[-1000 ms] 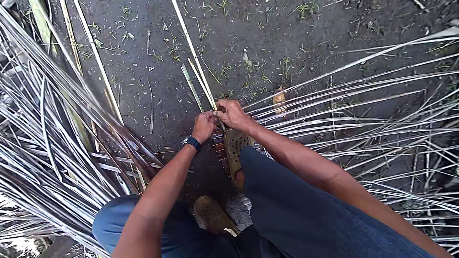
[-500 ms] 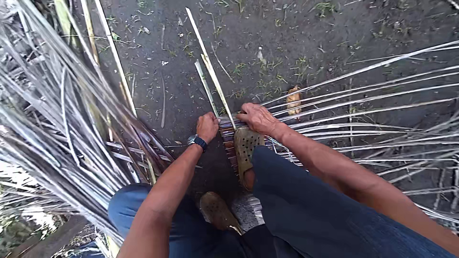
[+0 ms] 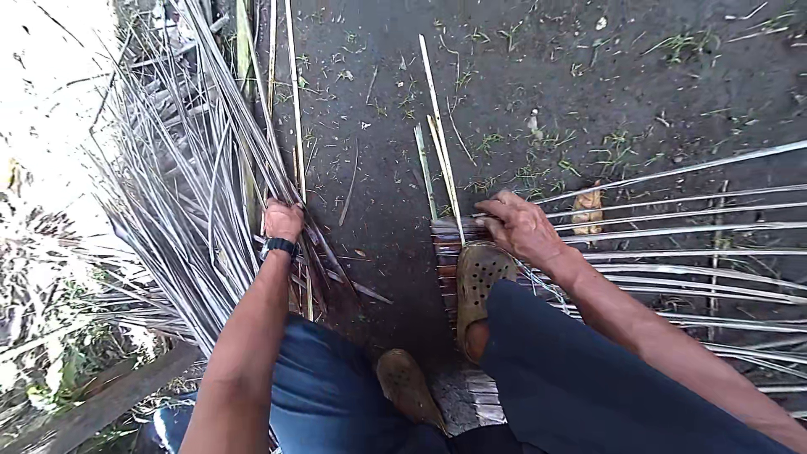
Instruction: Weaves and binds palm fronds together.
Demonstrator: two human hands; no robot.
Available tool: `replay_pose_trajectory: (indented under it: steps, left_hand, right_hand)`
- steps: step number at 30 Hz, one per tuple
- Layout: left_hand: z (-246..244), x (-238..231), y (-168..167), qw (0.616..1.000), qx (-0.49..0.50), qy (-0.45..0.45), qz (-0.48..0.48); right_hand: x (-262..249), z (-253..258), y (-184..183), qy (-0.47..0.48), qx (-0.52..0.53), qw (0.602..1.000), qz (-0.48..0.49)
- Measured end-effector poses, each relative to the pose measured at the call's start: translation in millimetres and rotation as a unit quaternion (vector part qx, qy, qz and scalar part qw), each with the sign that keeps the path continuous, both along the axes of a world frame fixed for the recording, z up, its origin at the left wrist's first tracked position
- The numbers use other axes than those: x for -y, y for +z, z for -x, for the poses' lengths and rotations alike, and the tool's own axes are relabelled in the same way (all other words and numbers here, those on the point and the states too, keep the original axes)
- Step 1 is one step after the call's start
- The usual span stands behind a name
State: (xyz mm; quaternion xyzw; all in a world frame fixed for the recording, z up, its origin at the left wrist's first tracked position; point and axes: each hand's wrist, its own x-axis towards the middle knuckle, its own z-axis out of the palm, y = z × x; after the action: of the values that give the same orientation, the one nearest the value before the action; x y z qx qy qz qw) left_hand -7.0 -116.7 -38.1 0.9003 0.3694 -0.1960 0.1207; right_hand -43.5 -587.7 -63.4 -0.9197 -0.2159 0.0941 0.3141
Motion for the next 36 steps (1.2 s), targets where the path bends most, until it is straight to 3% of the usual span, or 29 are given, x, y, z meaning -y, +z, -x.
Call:
replay_pose_trajectory:
  steps: [2,4,5,7,8,10,13,16,18,22,26,32,36]
  left_hand:
    - [0.9,-7.5,-8.3,0.999,0.016,0.000,0.039]
    - [2.2,1.1,-10.2,0.986,0.123,0.063,0.095]
    - [1.5,12.5,-9.9,0.959,0.205,0.129,0.145]
    - [-3.2,44.3,-3.2,0.867,0.354,0.240,0.255]
    - [-4.3,61.8,1.4,0.839,0.407,0.240,0.270]
    - [3.6,105.5,14.4,0.836,0.457,0.117,0.281]
    - [45.0,177.3,25.1,0.838,0.413,-0.202,0.295]
    - [75.8,217.7,20.3,0.757,0.392,-0.356,0.383]
    - [83.1,217.3,12.4,0.732,0.365,-0.380,0.432]
    - [80.8,197.0,-0.4,0.733,0.282,-0.442,0.434]
    - [75.9,184.8,-5.6,0.728,0.254,-0.500,0.395]
    - [65.2,179.0,-3.9,0.723,0.213,-0.545,0.367]
    - [69.5,191.7,-8.0,0.724,0.204,-0.563,0.343]
  right_hand:
    - [-2.0,-2.7,5.4,0.002,0.004,1.000,-0.008]
    - [-2.4,-4.4,13.6,-0.001,0.015,1.000,-0.020]
    - [-2.7,-5.4,19.4,-0.004,0.023,0.999,-0.028]
    - [-5.9,-7.6,35.2,-0.011,0.051,0.998,-0.047]
    - [-8.7,-8.7,44.9,-0.014,0.073,0.996,-0.054]
    - [-14.2,-11.4,67.5,-0.016,0.152,0.986,-0.060]
    - [-15.7,-11.2,107.0,0.018,0.292,0.956,-0.028]
    - [-11.1,-11.7,134.8,0.106,0.257,0.958,0.073]
    - [-2.5,-11.2,130.5,0.138,0.152,0.974,0.100]
    - [9.9,0.0,100.5,0.131,-0.032,0.990,0.041]
    - [9.5,9.4,72.1,0.149,-0.040,0.988,0.027]
    - [9.0,19.1,62.4,0.221,0.059,0.970,0.086]
    - [17.6,27.1,56.7,0.249,0.022,0.964,0.095]
